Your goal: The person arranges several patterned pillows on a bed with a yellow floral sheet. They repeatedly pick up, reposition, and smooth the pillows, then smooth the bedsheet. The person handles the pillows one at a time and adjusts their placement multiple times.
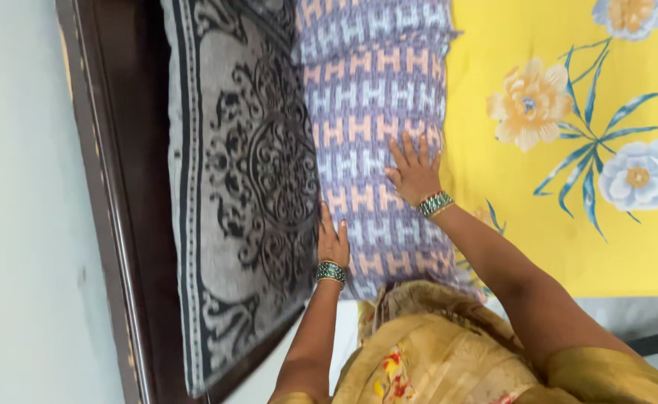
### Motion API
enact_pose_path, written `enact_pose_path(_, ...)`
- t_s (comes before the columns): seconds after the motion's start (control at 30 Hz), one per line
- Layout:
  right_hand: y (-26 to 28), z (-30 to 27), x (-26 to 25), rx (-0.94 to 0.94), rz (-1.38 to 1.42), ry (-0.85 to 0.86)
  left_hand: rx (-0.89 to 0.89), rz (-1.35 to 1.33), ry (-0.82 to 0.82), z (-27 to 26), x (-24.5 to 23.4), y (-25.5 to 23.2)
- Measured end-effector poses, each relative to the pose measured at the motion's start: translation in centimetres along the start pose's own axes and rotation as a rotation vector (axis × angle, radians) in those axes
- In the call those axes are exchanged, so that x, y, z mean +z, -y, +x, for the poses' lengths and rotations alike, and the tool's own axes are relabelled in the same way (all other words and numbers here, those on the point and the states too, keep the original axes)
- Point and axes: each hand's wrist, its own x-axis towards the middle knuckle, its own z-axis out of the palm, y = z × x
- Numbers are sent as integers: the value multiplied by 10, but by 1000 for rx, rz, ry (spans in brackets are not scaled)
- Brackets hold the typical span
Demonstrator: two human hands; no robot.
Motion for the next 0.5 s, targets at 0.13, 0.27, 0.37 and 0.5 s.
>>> enact_pose_path(0.13,4,-92,12,-255,-48,-4,-179,194,0,-70,20,34)
enact_pose_path(0.27,-12,-175,26,-523,-152,-25,-234,361,-26,-129,43,59)
enact_pose_path(0.37,-36,-218,30,-625,-218,-22,-268,383,46,-156,47,73)
enact_pose_path(0.5,-61,-254,20,-422,-392,245,-293,388,176,-183,41,83)
